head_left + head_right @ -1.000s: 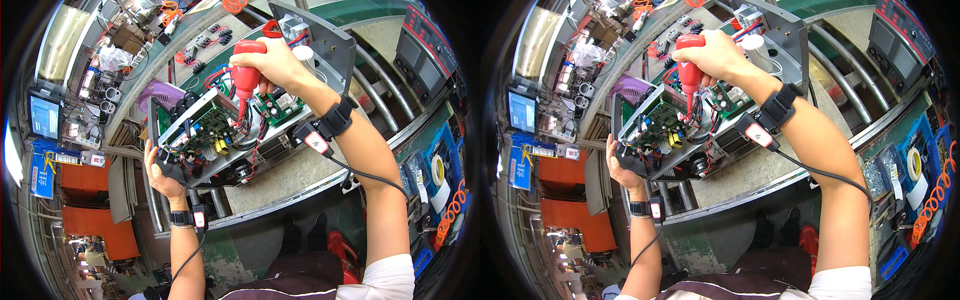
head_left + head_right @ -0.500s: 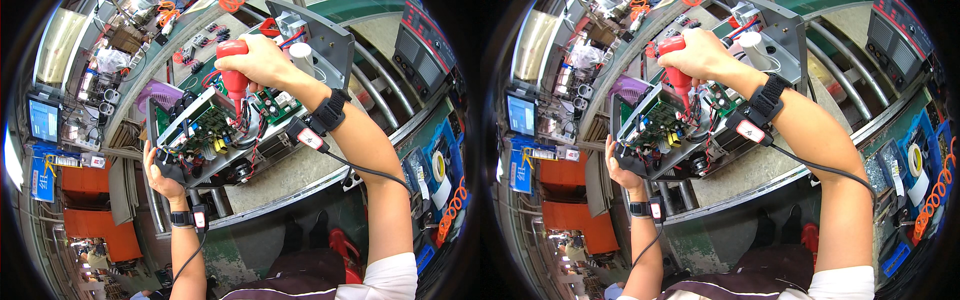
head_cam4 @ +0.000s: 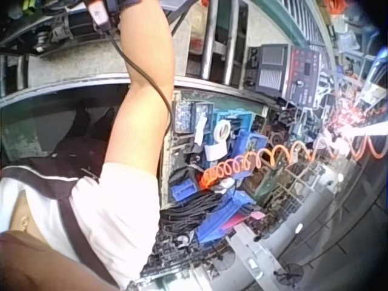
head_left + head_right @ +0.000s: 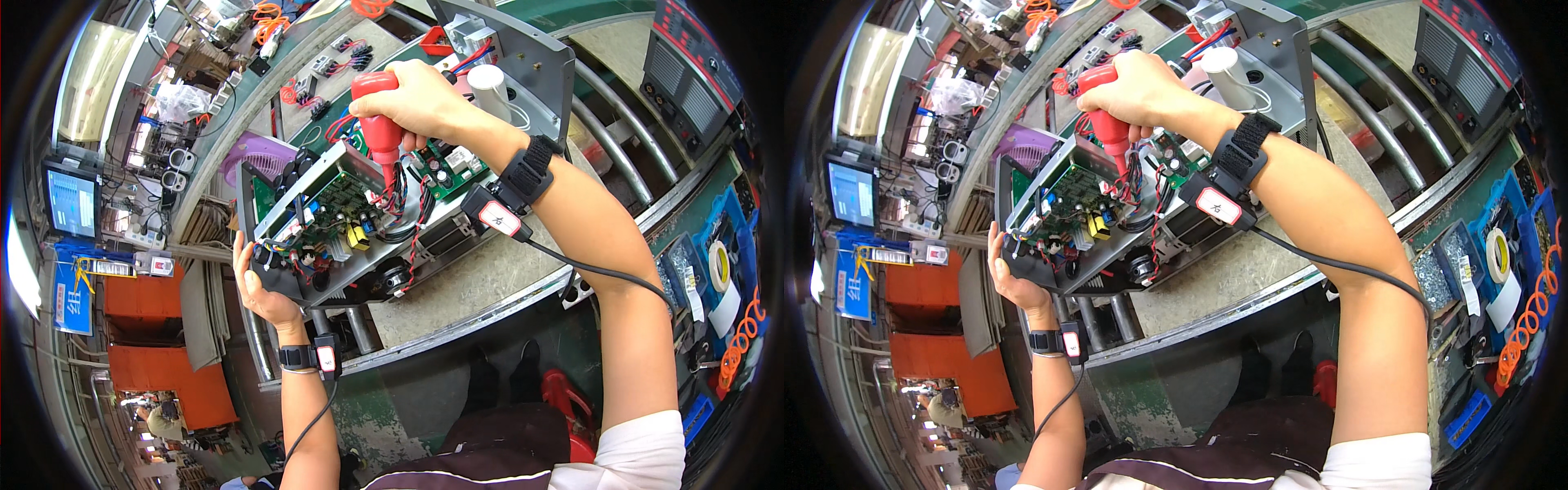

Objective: The person applies liquid from a red squeeze bottle to a circuit board, retrieves components from a box, and then uses a power screwdriver to fasten screws into the bottom of the machine.

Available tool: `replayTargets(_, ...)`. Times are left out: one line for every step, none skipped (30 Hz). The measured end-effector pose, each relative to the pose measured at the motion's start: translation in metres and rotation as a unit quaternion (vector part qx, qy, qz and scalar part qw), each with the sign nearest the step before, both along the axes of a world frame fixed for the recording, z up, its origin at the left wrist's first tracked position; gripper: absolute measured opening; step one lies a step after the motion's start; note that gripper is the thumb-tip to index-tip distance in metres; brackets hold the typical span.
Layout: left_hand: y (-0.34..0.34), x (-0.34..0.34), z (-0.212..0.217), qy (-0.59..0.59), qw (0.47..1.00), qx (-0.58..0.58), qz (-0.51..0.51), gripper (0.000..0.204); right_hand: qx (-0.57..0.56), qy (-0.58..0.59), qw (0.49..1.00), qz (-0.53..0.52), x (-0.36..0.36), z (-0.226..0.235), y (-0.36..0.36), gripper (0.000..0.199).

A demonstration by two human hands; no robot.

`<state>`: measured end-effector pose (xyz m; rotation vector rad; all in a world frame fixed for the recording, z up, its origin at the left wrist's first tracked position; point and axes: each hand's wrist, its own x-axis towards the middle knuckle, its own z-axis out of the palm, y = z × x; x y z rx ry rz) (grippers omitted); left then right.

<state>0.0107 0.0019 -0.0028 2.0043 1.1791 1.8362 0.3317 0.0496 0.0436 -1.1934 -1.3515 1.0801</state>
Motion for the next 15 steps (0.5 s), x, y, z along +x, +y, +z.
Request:
replayTargets(-0.0007, 0.0009, 0.0004, 0.0, 1.0, -0.001, 0.001, 0.045, 0.019, -0.016, 1.0, -0.011, -0.001, 0.002, -0.0037, 0.045)
replayTargets(-0.0019, 0.0023, 0.0015, 0.004, 1.0, -0.001, 0.006, 0.045, 0.039, -0.031, 0.999, -0.023, -0.0019, 0.0031, -0.0065, 0.045)
replayTargets(-0.0029, 0.0028, 0.0026, 0.009, 1.0, -0.001, 0.01, 0.045, 0.038, -0.031, 0.999, -0.021, -0.0026, 0.0032, -0.0079, 0.045)
replayTargets(-0.0032, 0.0021, 0.0024, 0.01, 1.0, -0.002, 0.012, 0.045, 0.056, -0.029, 0.998, -0.031, -0.0032, 0.0026, -0.009, 0.046)
replayTargets(-0.0034, 0.0011, 0.0019, 0.005, 1.0, -0.005, 0.007, 0.045, 0.073, -0.027, 0.996, -0.041, -0.004, 0.0017, -0.0095, 0.047)
replayTargets(-0.0033, 0.0012, 0.0023, -0.001, 1.0, -0.008, 0.001, 0.045, 0.073, -0.027, 0.996, -0.041, -0.0031, 0.0022, -0.0093, 0.047)
replayTargets(-0.0034, 0.0012, 0.0024, 0.0, 1.0, -0.008, 0.0, 0.045, 0.068, -0.043, 0.996, -0.046, -0.0019, 0.0026, -0.0078, 0.047)
replayTargets(-0.0038, 0.001, 0.0025, 0.0, 1.0, -0.01, -0.01, 0.044, 0.063, -0.059, 0.995, -0.051, -0.0014, 0.0025, -0.0067, 0.048)
replayTargets(-0.0035, 0.0008, 0.0019, -0.001, 1.0, -0.012, -0.021, 0.043, 0.063, -0.068, 0.995, -0.038, -0.0027, 0.0014, -0.0055, 0.047)
replayTargets(-0.0035, 0.0008, 0.0017, 0.0, 1.0, -0.014, -0.022, 0.043, 0.061, -0.067, 0.995, -0.038, -0.0052, 0.0, -0.0052, 0.047)
replayTargets(-0.0038, 0.0008, 0.0016, -0.006, 1.0, -0.013, -0.016, 0.044, 0.062, -0.069, 0.995, -0.033, -0.0083, -0.0013, -0.0053, 0.045)
replayTargets(-0.004, 0.002, 0.0018, -0.012, 1.0, -0.011, -0.012, 0.044, 0.063, -0.073, 0.995, -0.03, -0.0095, -0.002, -0.0059, 0.044)
replayTargets(-0.0035, 0.0022, 0.0015, -0.011, 1.0, -0.013, -0.013, 0.044, 0.062, -0.062, 0.996, -0.021, -0.0082, -0.0039, -0.0025, 0.04)
replayTargets(-0.0028, 0.0018, 0.0011, -0.007, 1.0, -0.009, -0.021, 0.044, 0.06, -0.06, 0.996, -0.022, -0.0058, -0.0047, -0.0012, 0.04)
replayTargets(-0.0025, 0.001, 0.0016, -0.002, 1.0, -0.006, -0.028, 0.043, 0.036, -0.045, 0.998, -0.015, -0.0041, -0.0048, 0.0002, 0.039)
